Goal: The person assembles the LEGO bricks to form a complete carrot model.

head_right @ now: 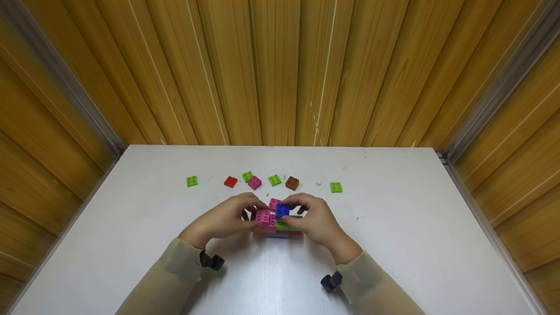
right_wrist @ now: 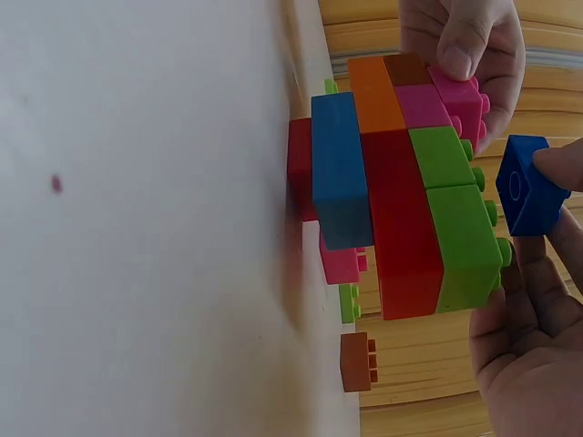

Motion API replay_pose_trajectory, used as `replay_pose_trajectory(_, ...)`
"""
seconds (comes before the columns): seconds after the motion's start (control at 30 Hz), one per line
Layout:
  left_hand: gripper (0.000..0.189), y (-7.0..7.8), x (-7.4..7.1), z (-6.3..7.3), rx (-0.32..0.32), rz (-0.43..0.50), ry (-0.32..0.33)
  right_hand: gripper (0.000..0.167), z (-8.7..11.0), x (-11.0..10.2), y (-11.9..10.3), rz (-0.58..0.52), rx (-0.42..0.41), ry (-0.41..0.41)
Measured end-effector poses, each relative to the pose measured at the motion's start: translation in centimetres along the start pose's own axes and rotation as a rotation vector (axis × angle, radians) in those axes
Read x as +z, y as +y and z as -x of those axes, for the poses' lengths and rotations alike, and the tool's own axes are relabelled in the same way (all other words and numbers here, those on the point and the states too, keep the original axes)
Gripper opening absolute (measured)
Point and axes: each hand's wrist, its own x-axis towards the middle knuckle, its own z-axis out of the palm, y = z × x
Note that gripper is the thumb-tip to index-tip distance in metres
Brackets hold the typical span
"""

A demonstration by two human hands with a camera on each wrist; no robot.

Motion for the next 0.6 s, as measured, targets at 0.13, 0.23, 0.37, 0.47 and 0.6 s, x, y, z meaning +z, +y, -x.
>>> replay_pose_trajectory(0.13,0.041,0.04,0.07,0.06,-0.009,0.021,-0.001,0.031,0.12,0.43,0.02,0.036,0.007,-0.030)
replay_pose_trajectory(0.23,0.040,0.06,0.09,0.06,-0.010,0.027,0.000,0.032,0.12,0.67,0.12,0.050,0.012,-0.045)
replay_pose_trajectory(0.37,0.040,-0.01,0.14,0.03,-0.015,0.027,-0.001,0.032,0.14,0.84,0.26,0.051,0.023,-0.050)
replay_pose_trajectory(0.47,0.040,-0.07,0.19,-0.01,-0.019,0.028,-0.003,0.032,0.17,0.86,0.28,0.053,0.026,-0.045)
replay_pose_trajectory(0.6,0.040,-0.06,0.18,0.03,-0.011,0.027,-0.002,0.032,0.11,0.88,0.51,0.056,0.015,-0.049)
